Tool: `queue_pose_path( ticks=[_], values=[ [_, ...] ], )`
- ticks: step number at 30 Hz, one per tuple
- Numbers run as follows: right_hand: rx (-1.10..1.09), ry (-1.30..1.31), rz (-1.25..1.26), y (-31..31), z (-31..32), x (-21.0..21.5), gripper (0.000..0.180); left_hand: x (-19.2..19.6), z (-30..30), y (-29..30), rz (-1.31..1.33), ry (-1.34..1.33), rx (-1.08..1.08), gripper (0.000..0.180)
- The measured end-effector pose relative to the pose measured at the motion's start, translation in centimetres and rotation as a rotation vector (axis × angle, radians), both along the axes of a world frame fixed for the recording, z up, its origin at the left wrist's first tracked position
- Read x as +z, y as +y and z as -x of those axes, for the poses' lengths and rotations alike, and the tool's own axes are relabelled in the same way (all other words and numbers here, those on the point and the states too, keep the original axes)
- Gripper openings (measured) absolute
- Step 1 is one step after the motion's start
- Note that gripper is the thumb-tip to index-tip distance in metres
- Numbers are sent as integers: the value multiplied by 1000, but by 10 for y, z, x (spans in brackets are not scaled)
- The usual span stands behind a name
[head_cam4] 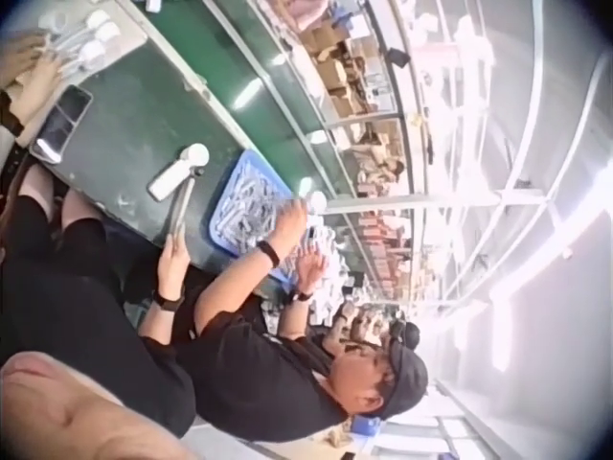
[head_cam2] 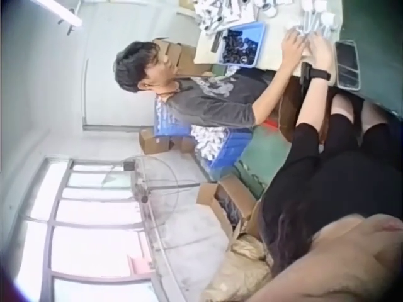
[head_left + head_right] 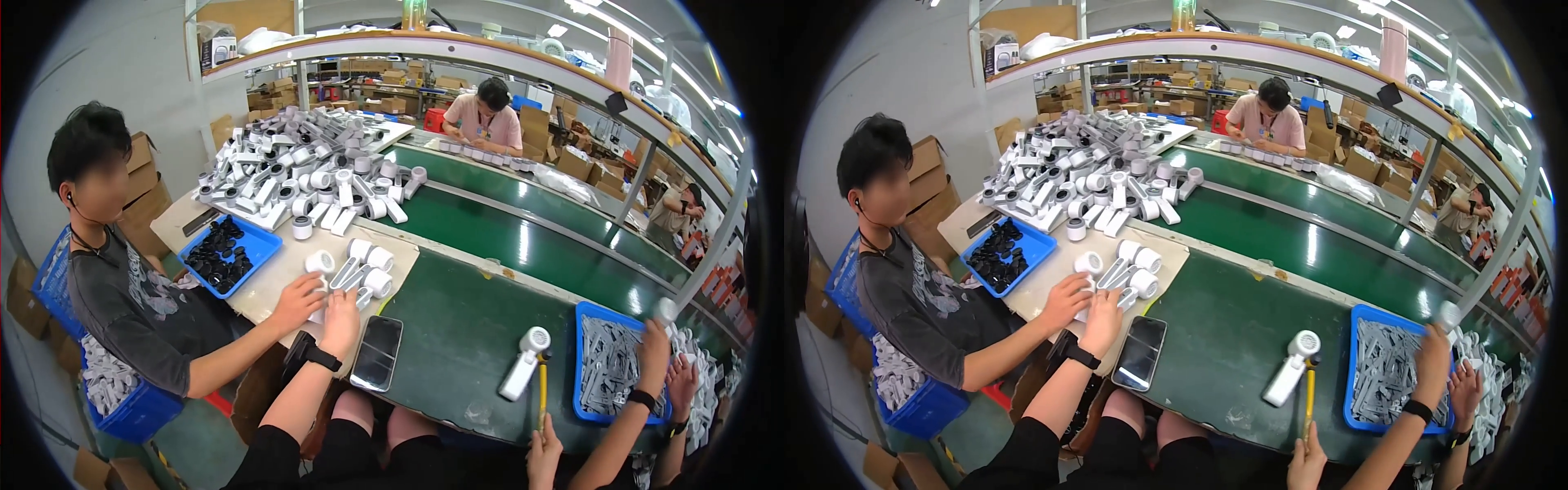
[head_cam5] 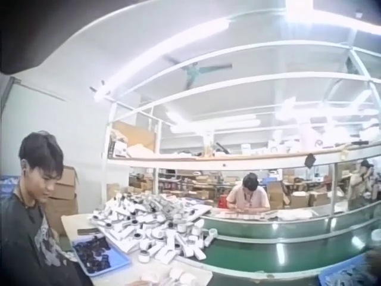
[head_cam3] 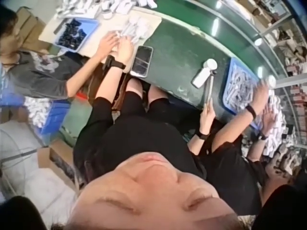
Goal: Assembling plastic and metal components using a mallet on a factory production line.
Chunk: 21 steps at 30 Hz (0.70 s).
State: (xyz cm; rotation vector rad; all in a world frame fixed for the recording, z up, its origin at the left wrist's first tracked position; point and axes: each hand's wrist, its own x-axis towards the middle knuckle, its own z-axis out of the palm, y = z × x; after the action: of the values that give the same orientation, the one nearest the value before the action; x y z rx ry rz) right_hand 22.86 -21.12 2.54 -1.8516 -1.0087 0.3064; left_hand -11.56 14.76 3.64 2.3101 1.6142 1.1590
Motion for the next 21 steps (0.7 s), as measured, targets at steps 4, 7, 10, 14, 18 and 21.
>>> queue_pose_path(
  ticks=[4,7,10,14,18,21],
  values=[
    [-1,337,149,10,28,23,50,42,-69,-56,-139,107,-171,52],
    [103,407,139,23,44,41,50,30,-112,-106,101,-21,-470,69],
    [97,417,146,21,51,41,49,23,-152,-133,256,147,-468,82],
    [73,454,128,12,54,38,50,16,-174,-152,316,136,-413,95],
    [67,475,139,5,51,35,51,2,-165,-151,353,17,-447,85],
    [107,433,80,-3,45,27,51,-3,-143,-139,218,-208,-592,70]
  ],
)
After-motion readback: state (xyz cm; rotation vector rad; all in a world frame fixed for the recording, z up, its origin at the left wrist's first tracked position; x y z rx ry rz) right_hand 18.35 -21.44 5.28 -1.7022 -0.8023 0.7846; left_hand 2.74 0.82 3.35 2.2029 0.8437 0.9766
